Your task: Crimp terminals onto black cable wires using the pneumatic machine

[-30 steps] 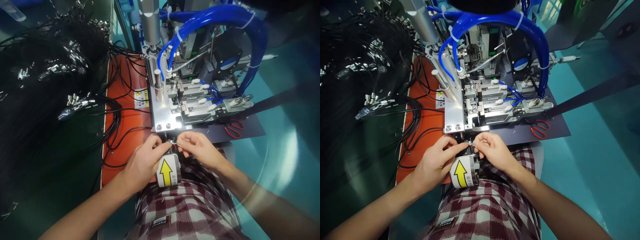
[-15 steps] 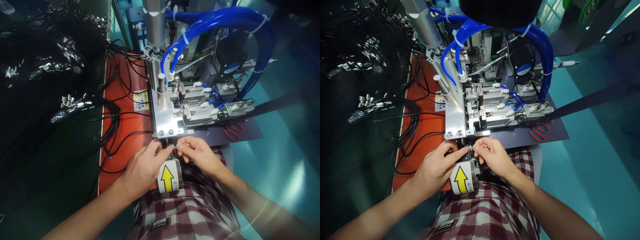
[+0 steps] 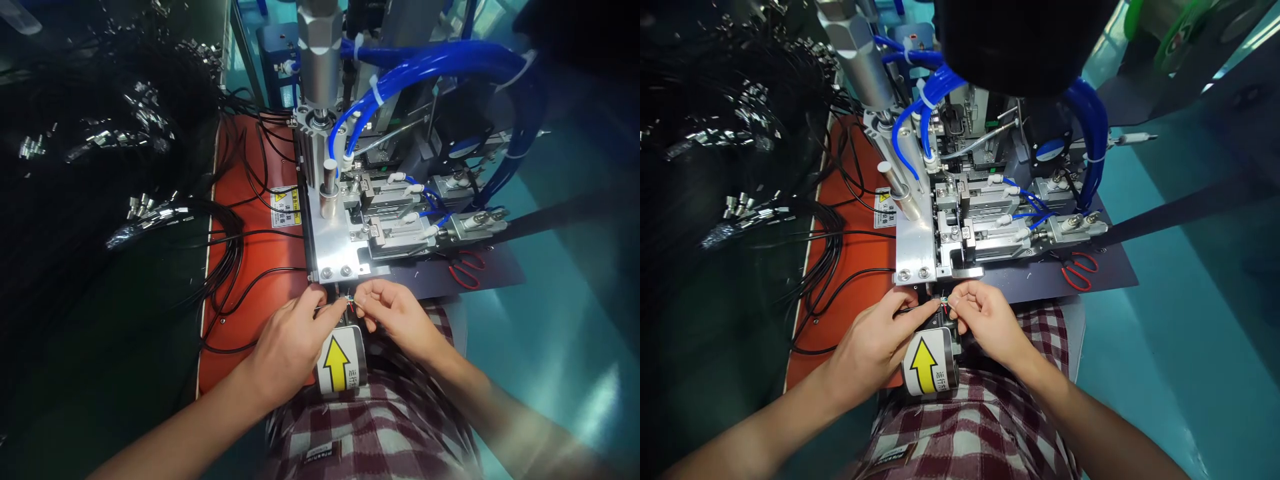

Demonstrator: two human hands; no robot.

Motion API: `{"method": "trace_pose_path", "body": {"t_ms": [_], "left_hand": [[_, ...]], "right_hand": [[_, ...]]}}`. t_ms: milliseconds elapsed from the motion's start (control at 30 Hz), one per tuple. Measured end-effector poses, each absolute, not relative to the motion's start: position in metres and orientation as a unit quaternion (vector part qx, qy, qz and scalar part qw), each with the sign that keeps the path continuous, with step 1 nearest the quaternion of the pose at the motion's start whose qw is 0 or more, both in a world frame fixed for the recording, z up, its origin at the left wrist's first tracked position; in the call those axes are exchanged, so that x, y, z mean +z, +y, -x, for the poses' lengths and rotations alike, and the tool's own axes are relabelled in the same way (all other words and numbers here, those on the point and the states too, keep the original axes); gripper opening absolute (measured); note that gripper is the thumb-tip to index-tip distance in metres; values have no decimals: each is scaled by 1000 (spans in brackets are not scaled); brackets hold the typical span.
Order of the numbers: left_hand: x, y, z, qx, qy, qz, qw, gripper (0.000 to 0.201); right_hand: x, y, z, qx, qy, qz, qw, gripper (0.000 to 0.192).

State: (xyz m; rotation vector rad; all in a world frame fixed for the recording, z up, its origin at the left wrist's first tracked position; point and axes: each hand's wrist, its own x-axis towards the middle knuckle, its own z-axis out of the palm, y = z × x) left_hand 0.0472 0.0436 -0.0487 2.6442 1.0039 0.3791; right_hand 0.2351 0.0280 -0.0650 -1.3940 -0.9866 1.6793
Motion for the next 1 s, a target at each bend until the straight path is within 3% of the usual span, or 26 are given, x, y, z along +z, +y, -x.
{"method": "trace_pose_path", "body": {"t_ms": [533,1000], "left_hand": [[-45,45,-49,146,337,-922,123,32],[-47,43,-49,136,342,-922,122,33]], "right_hand": [[-68,22,-231,616,-395,561,387,24],[-102,9,-225,441,-527,548,476,10]]}}
